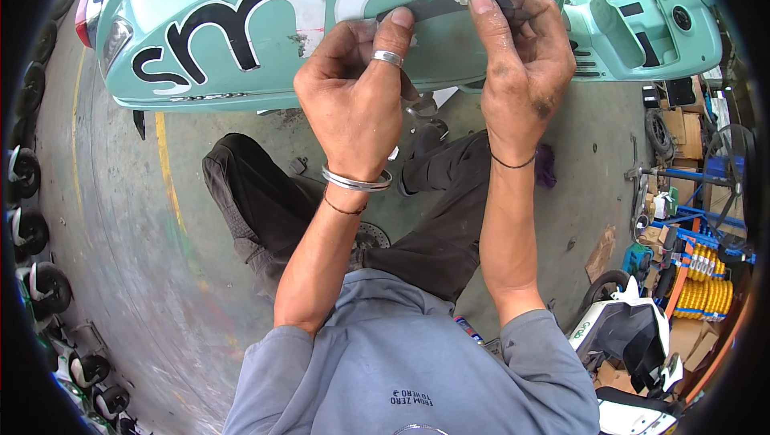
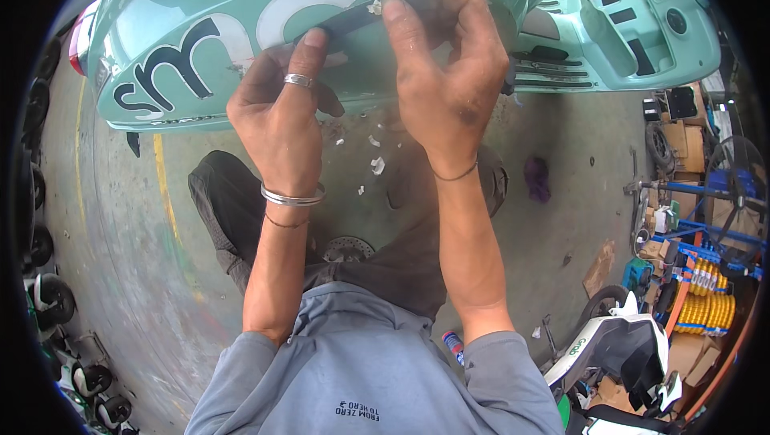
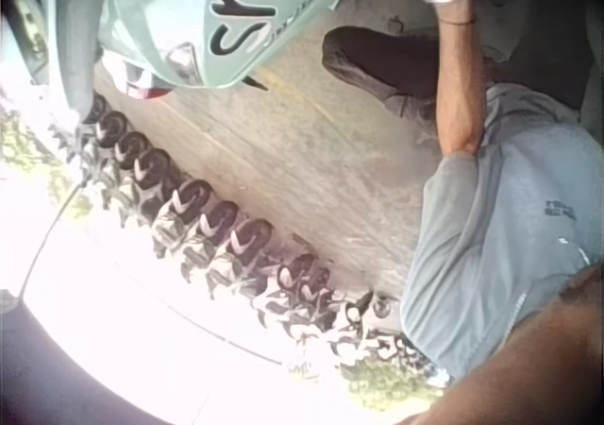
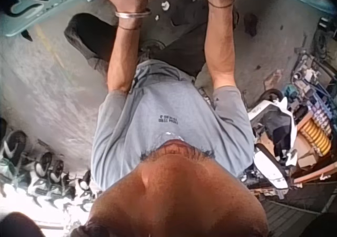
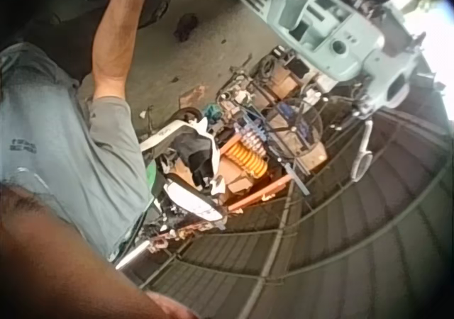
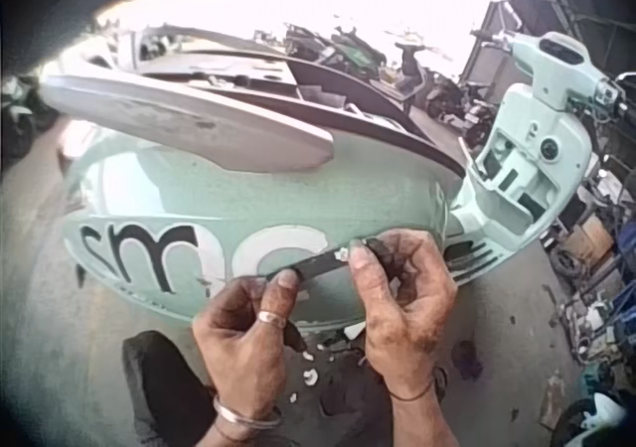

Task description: The person peels off an adhesive decal from the side panel of a light green electric scooter and uses their fingers to scrape away the remaining residue.

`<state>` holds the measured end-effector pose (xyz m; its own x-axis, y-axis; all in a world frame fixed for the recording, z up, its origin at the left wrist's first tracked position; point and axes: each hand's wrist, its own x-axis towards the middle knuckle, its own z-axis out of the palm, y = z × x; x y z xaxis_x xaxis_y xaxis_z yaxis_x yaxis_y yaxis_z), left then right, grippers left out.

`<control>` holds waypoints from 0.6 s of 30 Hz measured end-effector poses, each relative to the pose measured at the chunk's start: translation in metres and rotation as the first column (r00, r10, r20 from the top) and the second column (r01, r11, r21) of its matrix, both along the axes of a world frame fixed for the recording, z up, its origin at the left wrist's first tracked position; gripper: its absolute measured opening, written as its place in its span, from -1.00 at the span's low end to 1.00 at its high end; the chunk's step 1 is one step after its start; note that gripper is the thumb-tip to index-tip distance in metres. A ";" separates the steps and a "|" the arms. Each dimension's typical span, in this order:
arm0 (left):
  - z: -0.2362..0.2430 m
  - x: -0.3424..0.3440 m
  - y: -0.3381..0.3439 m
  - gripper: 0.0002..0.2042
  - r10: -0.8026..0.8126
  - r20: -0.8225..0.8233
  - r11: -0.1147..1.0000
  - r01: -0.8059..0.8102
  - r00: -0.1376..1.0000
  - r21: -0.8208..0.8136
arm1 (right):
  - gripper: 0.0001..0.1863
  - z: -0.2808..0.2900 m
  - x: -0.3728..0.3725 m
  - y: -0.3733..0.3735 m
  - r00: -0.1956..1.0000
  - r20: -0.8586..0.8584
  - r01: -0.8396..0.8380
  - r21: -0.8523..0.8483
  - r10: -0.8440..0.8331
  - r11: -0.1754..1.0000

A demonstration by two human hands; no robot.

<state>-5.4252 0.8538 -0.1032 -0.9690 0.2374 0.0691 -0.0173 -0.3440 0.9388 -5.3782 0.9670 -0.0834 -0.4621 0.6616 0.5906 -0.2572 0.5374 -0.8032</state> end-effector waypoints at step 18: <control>0.001 0.003 0.006 -0.79 0.051 0.023 0.997 -0.052 0.998 0.051 | -0.83 0.001 -0.002 -0.004 0.999 0.001 0.034 -0.038 -0.034 0.999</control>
